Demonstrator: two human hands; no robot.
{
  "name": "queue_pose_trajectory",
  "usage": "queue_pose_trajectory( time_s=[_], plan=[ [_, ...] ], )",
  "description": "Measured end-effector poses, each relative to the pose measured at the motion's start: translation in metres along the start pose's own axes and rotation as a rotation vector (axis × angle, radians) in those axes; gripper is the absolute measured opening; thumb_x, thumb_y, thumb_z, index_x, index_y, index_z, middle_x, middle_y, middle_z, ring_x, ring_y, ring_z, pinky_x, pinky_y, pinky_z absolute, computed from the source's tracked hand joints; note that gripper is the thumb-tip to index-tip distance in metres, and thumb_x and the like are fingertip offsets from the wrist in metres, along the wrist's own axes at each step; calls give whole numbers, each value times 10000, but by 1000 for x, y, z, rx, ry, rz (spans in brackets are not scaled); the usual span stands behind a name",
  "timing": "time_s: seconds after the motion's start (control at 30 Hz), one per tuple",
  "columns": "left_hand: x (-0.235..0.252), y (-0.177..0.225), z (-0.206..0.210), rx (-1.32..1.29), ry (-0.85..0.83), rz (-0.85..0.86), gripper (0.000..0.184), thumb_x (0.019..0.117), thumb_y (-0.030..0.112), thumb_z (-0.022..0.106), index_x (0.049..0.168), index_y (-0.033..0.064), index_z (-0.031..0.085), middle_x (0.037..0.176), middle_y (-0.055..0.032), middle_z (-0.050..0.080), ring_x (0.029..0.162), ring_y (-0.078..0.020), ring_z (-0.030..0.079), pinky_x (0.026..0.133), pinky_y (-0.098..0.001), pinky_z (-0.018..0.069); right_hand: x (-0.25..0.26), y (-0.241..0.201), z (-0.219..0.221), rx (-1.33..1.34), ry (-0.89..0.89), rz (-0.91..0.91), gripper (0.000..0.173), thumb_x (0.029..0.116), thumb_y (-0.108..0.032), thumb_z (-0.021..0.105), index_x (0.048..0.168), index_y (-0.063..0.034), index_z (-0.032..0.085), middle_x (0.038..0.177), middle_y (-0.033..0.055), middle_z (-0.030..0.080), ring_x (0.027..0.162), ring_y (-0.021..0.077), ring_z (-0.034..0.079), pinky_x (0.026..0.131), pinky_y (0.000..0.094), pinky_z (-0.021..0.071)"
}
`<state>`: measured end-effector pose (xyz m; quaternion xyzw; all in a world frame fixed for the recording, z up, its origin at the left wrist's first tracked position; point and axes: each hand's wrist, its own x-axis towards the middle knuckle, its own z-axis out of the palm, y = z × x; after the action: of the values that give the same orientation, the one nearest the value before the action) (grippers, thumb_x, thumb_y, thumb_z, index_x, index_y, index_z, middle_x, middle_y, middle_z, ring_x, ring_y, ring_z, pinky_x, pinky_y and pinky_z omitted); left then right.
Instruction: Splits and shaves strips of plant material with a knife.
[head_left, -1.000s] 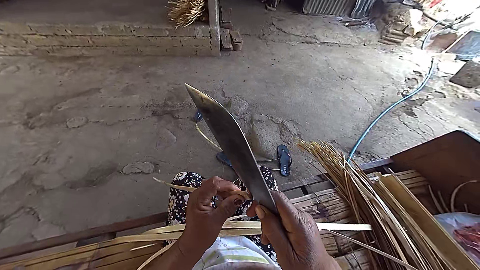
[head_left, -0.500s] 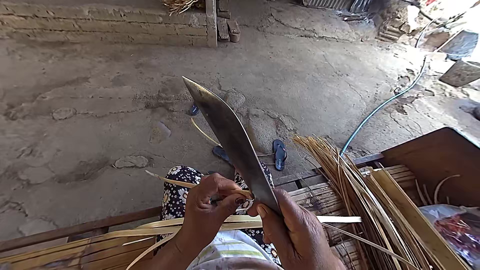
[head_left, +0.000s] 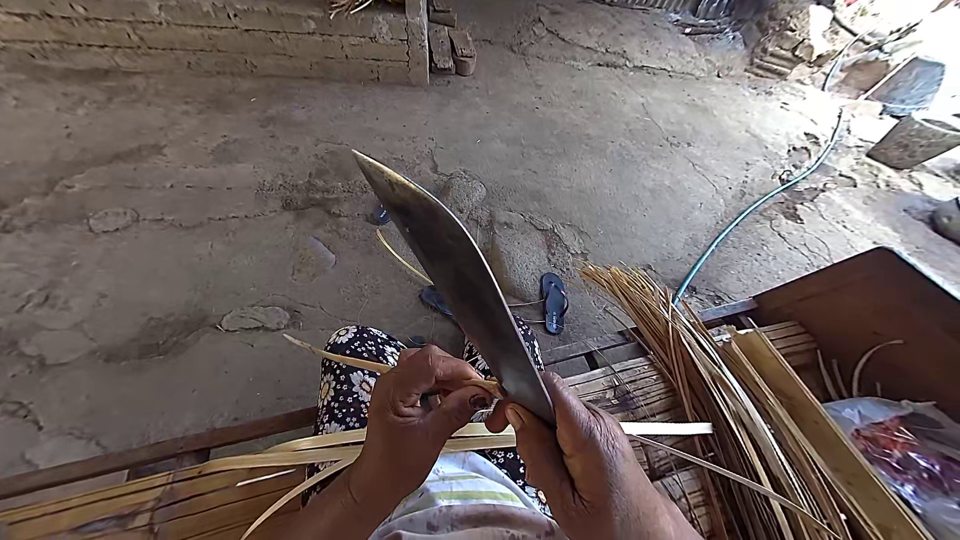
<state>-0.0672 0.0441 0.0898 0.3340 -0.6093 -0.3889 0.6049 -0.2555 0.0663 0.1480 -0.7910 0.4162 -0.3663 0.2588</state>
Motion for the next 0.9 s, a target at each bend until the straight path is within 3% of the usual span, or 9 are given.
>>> queue_pose_trajectory(
  time_s=[0.5, 0.7, 0.8, 0.9],
  plan=[
    [-6, 1, -3, -21, -55, -8, 131, 961, 304, 711, 1017, 187, 732, 924, 101, 703, 877, 17, 622, 874, -201, 485, -3, 3, 8, 50, -48, 0, 172, 1037, -144, 518, 1159, -22, 516, 801, 16, 681, 575, 11, 588, 538, 146, 509],
    [-9, 1, -4, -47, -71, -30, 137, 949, 319, 718, 1011, 196, 726, 947, 111, 724, 906, 22, 641, 908, -210, 483, 3, -5, 2, -106, -105, -19, 173, 1006, -147, 554, 1135, -37, 516, 728, 16, 607, 582, 37, 584, 546, 150, 500],
    [-7, 4, -4, -131, -35, -46, 138, 925, 247, 752, 1036, 172, 719, 978, 78, 717, 909, -5, 677, 838, -168, 570, 8, -6, -2, -241, -74, -112, 145, 1007, -166, 536, 1105, -59, 537, 664, -1, 538, 527, 61, 537, 482, 173, 463],
    [-4, 5, -4, -170, -18, -51, 139, 910, 192, 769, 1034, 155, 719, 987, 55, 733, 907, -33, 702, 815, -186, 598, 20, -5, -17, -40, -263, -11, 171, 1015, -156, 552, 1135, -35, 565, 691, 4, 603, 532, 31, 575, 496, 170, 503]
  ],
)
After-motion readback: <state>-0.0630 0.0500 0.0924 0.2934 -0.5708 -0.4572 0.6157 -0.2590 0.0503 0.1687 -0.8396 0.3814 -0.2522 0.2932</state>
